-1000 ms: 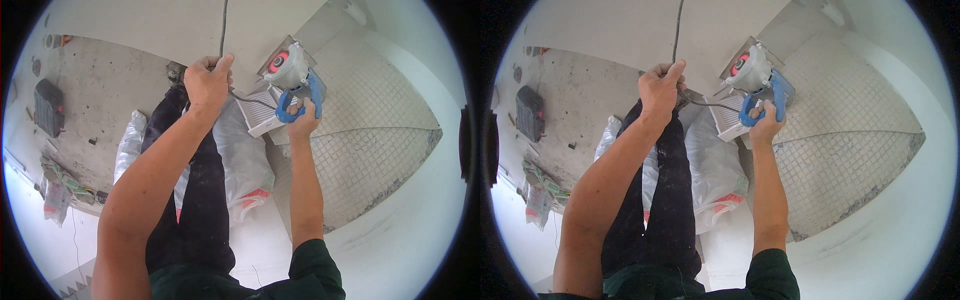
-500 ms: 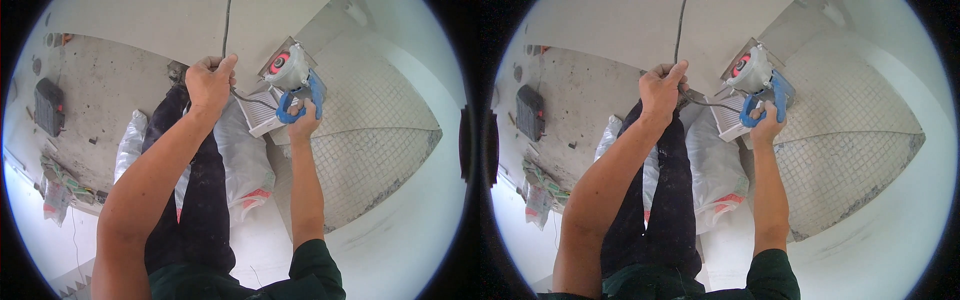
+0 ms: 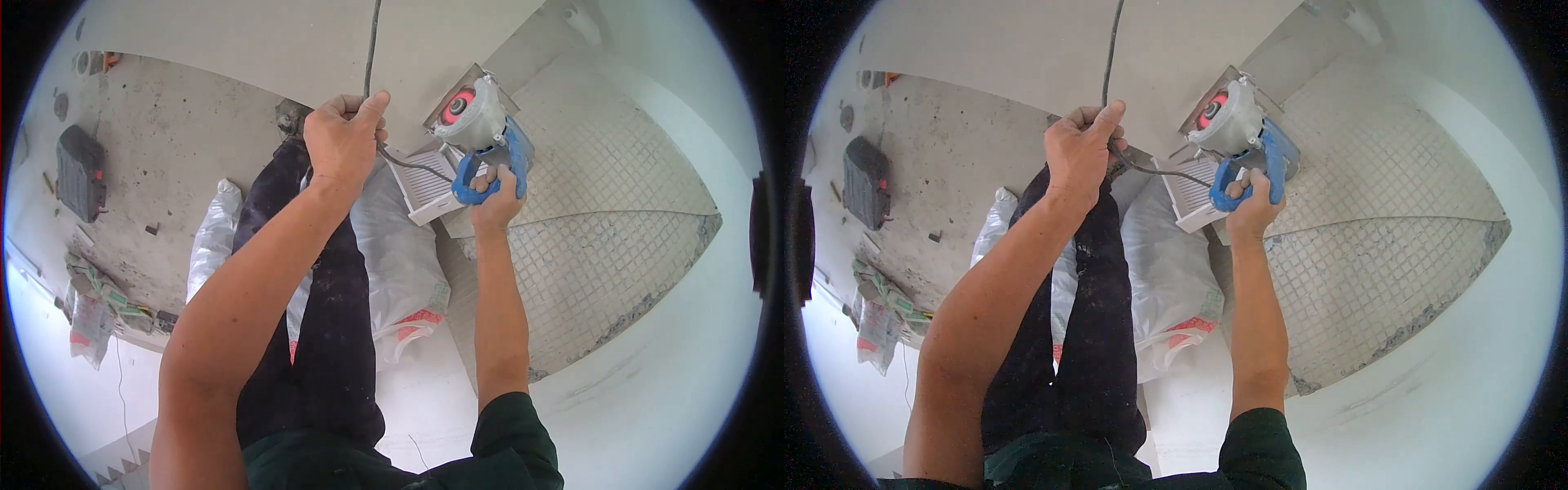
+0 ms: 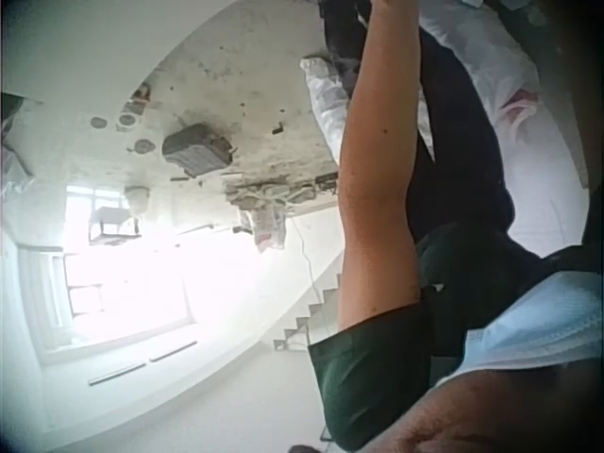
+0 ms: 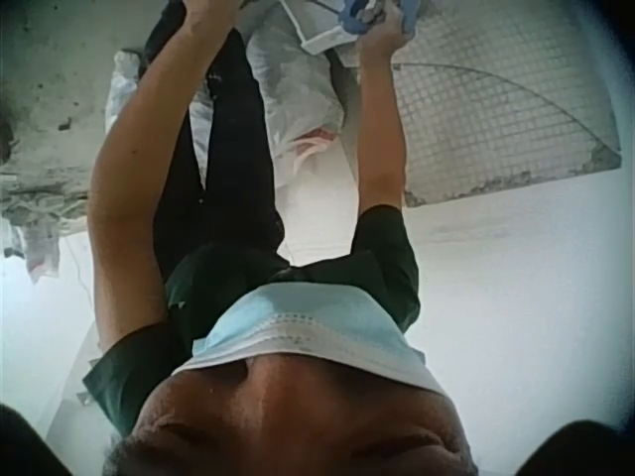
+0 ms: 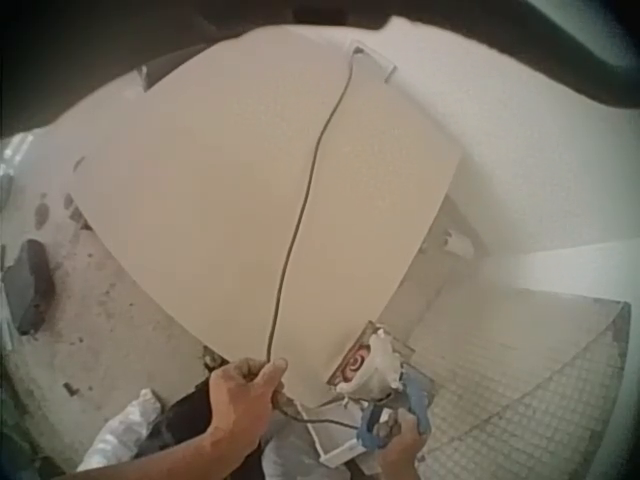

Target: Cutting a large porcelain tile using a handheld electric tile cutter.

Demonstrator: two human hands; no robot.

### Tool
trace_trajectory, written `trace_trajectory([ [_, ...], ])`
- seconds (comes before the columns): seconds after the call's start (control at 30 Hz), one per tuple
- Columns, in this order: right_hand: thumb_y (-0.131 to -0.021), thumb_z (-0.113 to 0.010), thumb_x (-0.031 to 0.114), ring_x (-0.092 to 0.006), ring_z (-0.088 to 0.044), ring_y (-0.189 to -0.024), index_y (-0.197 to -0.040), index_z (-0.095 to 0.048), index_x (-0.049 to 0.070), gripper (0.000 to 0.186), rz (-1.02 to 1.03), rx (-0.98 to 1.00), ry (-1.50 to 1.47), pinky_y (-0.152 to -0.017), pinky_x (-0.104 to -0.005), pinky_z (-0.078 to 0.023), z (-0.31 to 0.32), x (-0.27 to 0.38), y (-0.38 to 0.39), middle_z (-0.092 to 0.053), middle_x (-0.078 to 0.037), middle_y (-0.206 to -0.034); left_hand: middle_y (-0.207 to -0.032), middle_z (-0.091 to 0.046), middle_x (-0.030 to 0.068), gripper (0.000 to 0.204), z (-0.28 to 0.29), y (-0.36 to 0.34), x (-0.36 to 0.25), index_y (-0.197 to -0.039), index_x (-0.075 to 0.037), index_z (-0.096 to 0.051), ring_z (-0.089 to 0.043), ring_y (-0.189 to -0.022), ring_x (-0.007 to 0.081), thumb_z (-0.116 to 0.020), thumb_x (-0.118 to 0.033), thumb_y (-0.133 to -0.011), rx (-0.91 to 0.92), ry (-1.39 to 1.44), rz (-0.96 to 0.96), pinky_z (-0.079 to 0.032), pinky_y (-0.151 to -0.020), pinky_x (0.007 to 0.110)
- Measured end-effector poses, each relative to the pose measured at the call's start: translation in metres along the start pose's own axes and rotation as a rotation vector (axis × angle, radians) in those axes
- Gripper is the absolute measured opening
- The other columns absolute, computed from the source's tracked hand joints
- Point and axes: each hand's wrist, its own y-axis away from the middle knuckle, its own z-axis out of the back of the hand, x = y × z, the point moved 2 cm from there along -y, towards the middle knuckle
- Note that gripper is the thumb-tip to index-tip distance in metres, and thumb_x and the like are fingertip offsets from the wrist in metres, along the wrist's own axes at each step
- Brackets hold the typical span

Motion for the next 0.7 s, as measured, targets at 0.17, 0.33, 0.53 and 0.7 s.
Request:
trace_trajectory([
  [0.17, -0.083, -0.056, 0.012, -0.0175, -0.045, -0.051, -0.086, -0.051, 0.006, 0.008, 0.002, 0.016, 0.014, -0.053, -0.0364, -0.043, -0.0015, -0.0009, 0.001, -0.048, -0.005, -0.067, -0.071, -0.064, 0.0055, 0.031, 0.0029, -0.002, 0.0043, -0.088, 0.004, -0.065, -0.06, -0.06, 0.0112, -0.074, -0.025, -0.086, 0.012, 0.002, 0.011, -0.046, -0.055, 0.025],
  [0.33, -0.082, -0.056, 0.007, -0.0159, -0.045, -0.047, -0.077, -0.052, 0.005, 0.007, 0.009, -0.021, -0.028, -0.048, -0.032, -0.042, -0.0056, -0.0001, 0.005, -0.047, -0.004, -0.065, -0.074, -0.063, 0.0039, 0.031, 0.0028, -0.0014, 0.0041, -0.09, 0.001, -0.065, -0.06, -0.062, 0.0108, -0.075, -0.028, -0.086, 0.023, -0.021, 0.009, -0.043, -0.053, 0.024],
  [0.53, -0.082, -0.057, 0.007, -0.0159, -0.044, -0.047, -0.076, -0.052, 0.005, 0.007, 0.014, -0.024, -0.026, -0.048, -0.0318, -0.042, -0.0049, -0.0023, 0.0047, -0.047, -0.004, -0.065, -0.068, -0.064, 0.0072, 0.03, 0.0019, 0.0003, 0.001, -0.086, 0.007, -0.065, -0.06, -0.058, 0.0112, -0.073, -0.022, -0.085, 0.001, 0.007, -0.016, -0.048, -0.054, 0.025],
  [0.7, -0.082, -0.056, 0.008, -0.0159, -0.044, -0.047, -0.077, -0.051, 0.005, 0.008, -0.011, -0.025, -0.049, -0.047, -0.0316, -0.041, -0.0075, -0.0012, 0.0085, -0.047, -0.004, -0.065, -0.068, -0.064, 0.007, 0.03, 0.0024, 0.0011, 0.0006, -0.084, 0.007, -0.065, -0.06, -0.057, 0.0112, -0.074, -0.022, -0.085, -0.01, 0.01, -0.008, -0.048, -0.054, 0.025],
])
